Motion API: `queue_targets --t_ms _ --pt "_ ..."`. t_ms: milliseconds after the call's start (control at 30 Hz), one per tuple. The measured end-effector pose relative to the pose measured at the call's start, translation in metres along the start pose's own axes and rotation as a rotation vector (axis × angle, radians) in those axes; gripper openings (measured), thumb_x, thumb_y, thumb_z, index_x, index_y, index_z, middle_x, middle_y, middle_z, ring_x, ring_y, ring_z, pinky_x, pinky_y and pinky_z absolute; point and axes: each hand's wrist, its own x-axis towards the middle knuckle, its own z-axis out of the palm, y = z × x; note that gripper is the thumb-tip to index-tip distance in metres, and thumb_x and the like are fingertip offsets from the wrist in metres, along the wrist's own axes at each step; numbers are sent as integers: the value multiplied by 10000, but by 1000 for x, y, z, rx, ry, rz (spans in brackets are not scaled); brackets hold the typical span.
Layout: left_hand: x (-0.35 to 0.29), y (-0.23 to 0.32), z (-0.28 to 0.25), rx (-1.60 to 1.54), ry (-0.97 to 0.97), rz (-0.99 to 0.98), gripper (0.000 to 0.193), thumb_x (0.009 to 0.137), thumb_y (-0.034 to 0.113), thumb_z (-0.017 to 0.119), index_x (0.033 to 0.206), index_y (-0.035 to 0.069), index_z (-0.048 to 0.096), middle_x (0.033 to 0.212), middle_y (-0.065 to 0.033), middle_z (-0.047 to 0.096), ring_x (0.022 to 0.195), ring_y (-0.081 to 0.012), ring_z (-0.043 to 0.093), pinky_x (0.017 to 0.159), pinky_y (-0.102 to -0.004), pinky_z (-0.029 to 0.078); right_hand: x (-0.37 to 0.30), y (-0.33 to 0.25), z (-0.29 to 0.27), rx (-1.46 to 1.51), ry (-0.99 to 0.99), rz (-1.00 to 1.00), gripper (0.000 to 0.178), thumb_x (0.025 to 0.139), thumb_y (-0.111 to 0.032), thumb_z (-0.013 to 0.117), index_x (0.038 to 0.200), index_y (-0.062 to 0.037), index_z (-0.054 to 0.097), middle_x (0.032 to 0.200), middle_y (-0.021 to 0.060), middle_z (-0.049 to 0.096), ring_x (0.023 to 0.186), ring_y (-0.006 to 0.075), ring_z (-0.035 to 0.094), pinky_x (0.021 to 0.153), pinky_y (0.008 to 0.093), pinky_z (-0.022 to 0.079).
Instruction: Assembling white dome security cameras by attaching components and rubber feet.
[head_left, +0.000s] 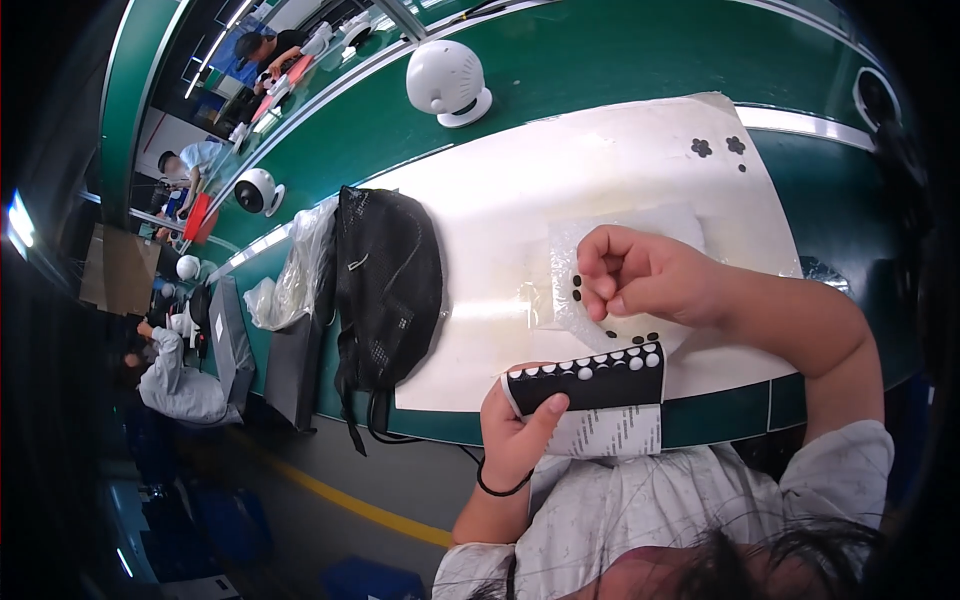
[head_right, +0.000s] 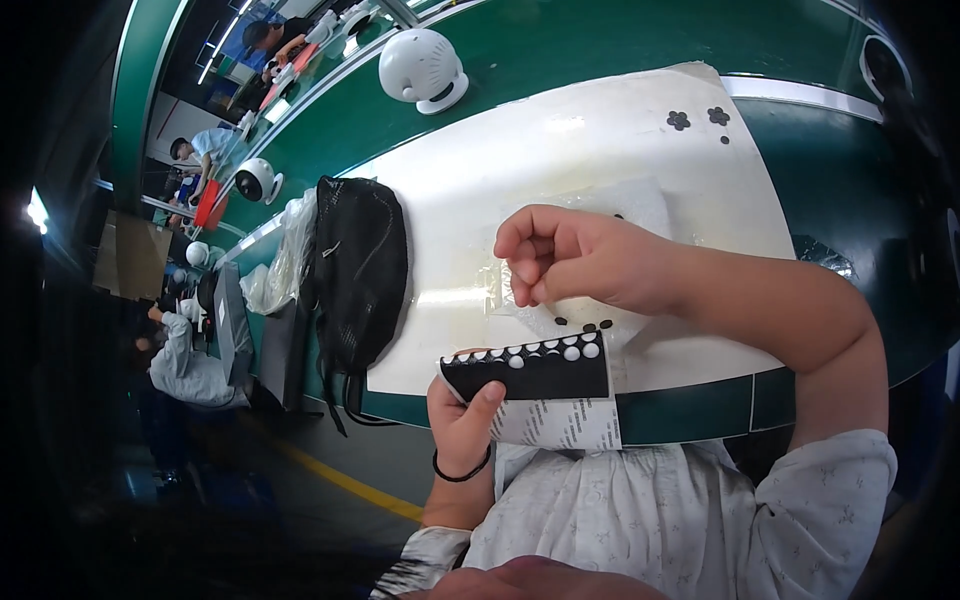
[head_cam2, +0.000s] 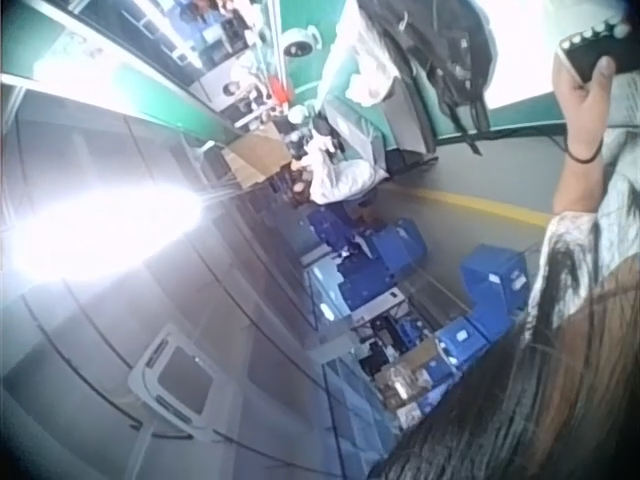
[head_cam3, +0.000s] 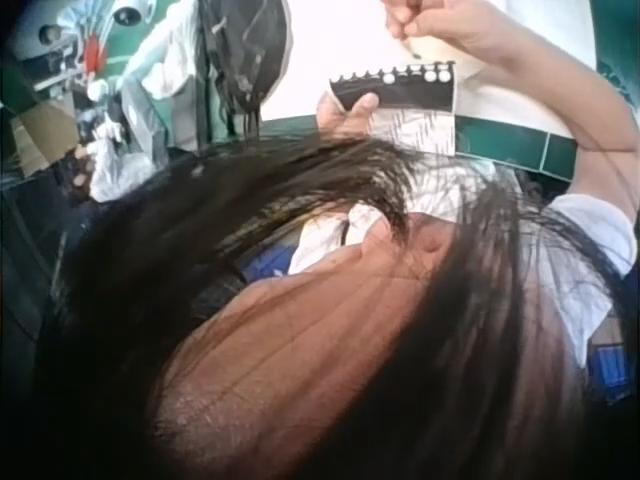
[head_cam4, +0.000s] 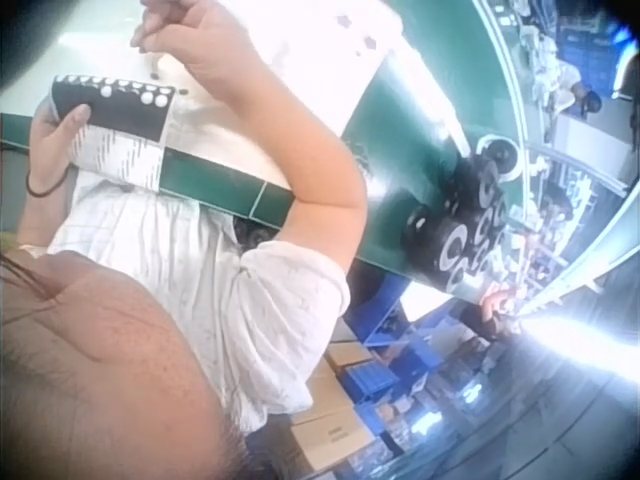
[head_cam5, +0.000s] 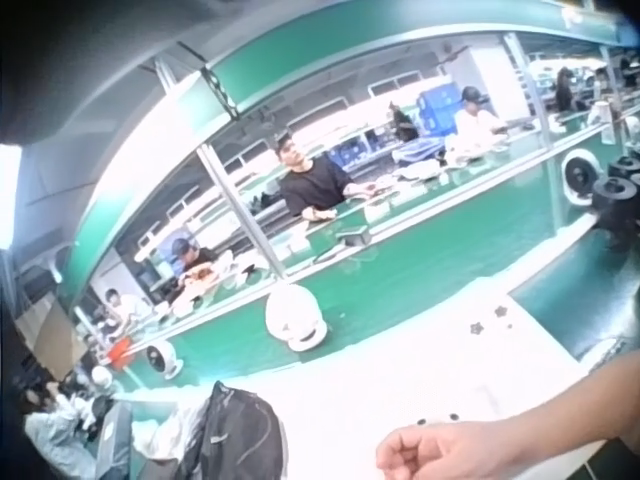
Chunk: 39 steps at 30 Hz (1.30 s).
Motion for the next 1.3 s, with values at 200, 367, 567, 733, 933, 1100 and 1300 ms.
queue_targets --t_ms 200,367,567,733,933,1100,1300 --pt "-5 -2 2 -28 27 0 230 775 72 604 962 -33 520 772 -17 561 661 -50 480 602 -174 390 -7 0 6 39 -7 -27 341 712 51 550 1016 -62 446 771 10 484 835 147 523 762 258 402" --pt "-8 -1 6 -48 42 -23 228 776 63 598 965 -35 517 811 -27 561 677 -54 489 613 -177 397 -12 0 12 136 -41 -8 363 715 36 573 1039 -58 441 782 14 493 849 153 531 761 262 414" --pt "-7 1 8 -63 17 -11 233 772 54 595 967 -44 515 873 -53 559 727 -71 503 643 -190 407 -16 -3 19 178 -2 49 388 702 64 535 1059 -49 430 778 20 494 828 156 538 753 257 419" --pt "-7 0 6 -62 7 -18 241 769 56 600 969 -45 512 881 -57 559 737 -77 507 650 -194 410 -16 -3 18 221 0 15 478 695 57 493 1150 25 348 773 41 505 835 154 541 770 235 425" --pt "-7 -1 6 -38 -7 0 244 768 59 603 968 -41 506 861 -55 565 696 -65 502 621 -187 409 -17 -3 19 253 25 42 593 682 73 495 1231 32 274 780 50 526 826 154 545 760 233 434" --pt "-8 0 6 -24 -5 -19 239 767 51 597 965 -42 504 846 -52 569 689 -66 505 621 -189 413 -17 -1 18 281 -18 8 615 697 52 548 1241 25 263 810 54 536 819 140 550 766 224 439" --pt "-7 0 8 -31 -1 -8 250 758 54 605 965 -45 504 861 -61 569 728 -81 520 650 -200 421 -17 0 17 229 -31 16 623 712 31 562 1251 25 250 794 43 532 822 133 548 765 219 435"
